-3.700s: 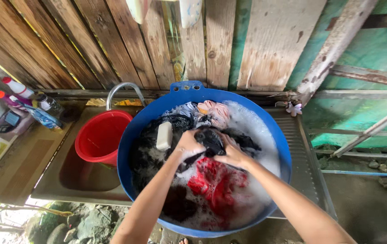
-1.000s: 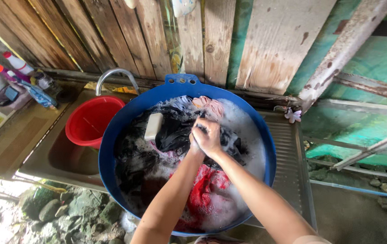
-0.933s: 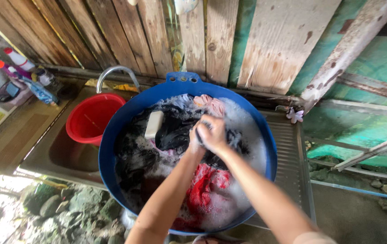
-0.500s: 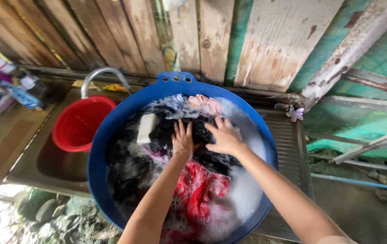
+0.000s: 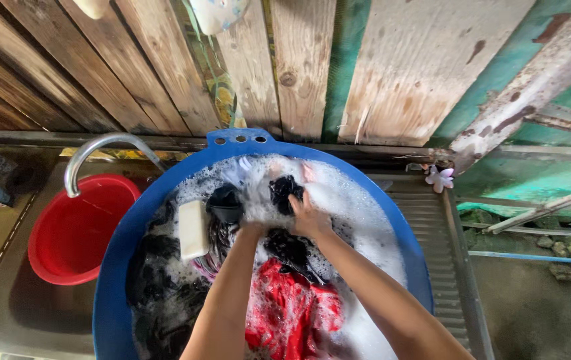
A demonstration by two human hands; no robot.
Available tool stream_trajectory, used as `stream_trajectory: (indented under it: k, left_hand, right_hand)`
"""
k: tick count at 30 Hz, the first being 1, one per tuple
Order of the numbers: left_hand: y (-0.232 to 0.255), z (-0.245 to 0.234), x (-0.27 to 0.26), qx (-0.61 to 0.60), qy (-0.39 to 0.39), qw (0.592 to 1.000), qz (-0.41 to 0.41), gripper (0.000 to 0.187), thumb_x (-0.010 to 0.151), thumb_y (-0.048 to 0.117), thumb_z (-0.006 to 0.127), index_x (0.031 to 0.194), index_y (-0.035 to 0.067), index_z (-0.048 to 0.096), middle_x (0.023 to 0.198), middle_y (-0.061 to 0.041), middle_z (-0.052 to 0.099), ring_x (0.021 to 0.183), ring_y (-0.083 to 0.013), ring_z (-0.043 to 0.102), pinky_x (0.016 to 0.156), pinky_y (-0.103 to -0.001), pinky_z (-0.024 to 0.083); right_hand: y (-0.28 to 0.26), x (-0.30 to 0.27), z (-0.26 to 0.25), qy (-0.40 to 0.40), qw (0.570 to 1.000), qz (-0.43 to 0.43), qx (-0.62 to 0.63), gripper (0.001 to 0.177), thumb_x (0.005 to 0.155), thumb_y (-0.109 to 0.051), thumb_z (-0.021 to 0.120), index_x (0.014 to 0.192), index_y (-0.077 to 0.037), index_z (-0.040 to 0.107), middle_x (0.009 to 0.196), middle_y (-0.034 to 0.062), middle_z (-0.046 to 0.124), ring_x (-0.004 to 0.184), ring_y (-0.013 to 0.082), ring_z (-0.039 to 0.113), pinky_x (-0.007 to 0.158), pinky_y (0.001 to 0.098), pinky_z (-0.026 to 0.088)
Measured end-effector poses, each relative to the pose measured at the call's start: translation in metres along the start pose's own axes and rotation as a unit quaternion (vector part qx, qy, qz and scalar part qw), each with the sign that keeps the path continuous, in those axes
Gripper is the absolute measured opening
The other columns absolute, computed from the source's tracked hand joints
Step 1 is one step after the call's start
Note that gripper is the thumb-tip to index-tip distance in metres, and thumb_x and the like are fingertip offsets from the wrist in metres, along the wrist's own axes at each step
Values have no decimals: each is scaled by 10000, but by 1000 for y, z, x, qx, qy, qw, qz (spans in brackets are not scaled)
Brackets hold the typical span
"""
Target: The person washes clothes in a basin of soapy water, rubbing them with a soap bar and scrubbing them by hand and with a brush.
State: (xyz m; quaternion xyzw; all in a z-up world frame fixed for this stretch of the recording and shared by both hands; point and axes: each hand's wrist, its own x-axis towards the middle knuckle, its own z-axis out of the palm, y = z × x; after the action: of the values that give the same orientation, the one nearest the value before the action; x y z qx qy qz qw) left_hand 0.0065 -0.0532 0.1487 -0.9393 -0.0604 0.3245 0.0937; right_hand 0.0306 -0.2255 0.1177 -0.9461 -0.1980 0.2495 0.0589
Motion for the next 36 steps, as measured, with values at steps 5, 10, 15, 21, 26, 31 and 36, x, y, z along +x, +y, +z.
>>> stream_trajectory:
  k: [5, 10, 15, 21, 26, 31, 36]
  left_hand:
    - [0, 26, 41, -21, 25, 999, 10, 636, 984, 483, 535, 1549, 216, 414, 1713, -158, 110, 1565, -370, 58, 1254, -566, 69]
    - [0, 47, 104, -60, 151, 987, -8, 677, 955, 387, 579, 1584, 223, 391, 1683, -183, 188, 1541, -372, 164, 1246, -541, 171]
    - [-16, 64, 113, -104, 295, 950, -14, 741, 925, 291, 623, 1618, 230, 368, 1654, -209, 267, 1518, -375, 271, 1237, -515, 274]
    - [-8, 86, 80, -111, 573, 807, 91, 842, 890, 175, 676, 1659, 238, 341, 1619, -240, 361, 1489, -378, 399, 1227, -485, 397]
    - [-7, 117, -9, -174, 465, 837, 232, 854, 746, 172, 711, 1557, 178, 444, 1561, -253, 434, 1432, -371, 446, 1172, -452, 427]
    - [-24, 89, -144, -321, 209, 875, 297, 740, 732, 250, 758, 1428, 136, 532, 1385, -214, 556, 1276, -368, 541, 1062, -437, 466]
    - [-25, 51, -195, -344, 238, 861, 288, 653, 717, 328, 805, 1299, 94, 621, 1209, -174, 678, 1119, -365, 636, 953, -422, 505]
  right_hand:
    - [25, 35, 52, 0, 998, -12, 54, 1289, 693, -841, 665, 1604, -434, -151, 1665, 258, -241, 807, 283, 737, 573, 337, 529]
    - [33, 47, 47, 33, 992, -10, 120, 1118, 745, -846, 526, 1609, -474, -78, 1717, 202, -231, 822, 319, 747, 602, 373, 556]
    - [21, 12, 23, 102, 984, -69, 125, 1059, 811, -535, 730, 1625, -464, 55, 1663, 245, -147, 1421, 478, 341, 1101, 545, 386]
    - [30, -51, 13, 92, 983, -18, 156, 757, 880, -492, 710, 1405, -313, 196, 1395, 224, 37, 1356, 410, 215, 1085, 509, 308]
    - [34, -83, 44, 156, 935, -18, 318, 363, 963, -360, 633, 1182, -160, 424, 1145, 160, 292, 1125, 317, 367, 944, 442, 377]
    - [40, -134, 78, 298, 767, 23, 568, 255, 1046, -228, 555, 960, -7, 652, 894, 96, 547, 894, 224, 518, 803, 376, 446]
    - [12, -173, 18, 354, 457, 28, 815, 189, 717, 19, 465, 764, -99, 605, 791, -1, 583, 795, 175, 513, 797, 293, 425]
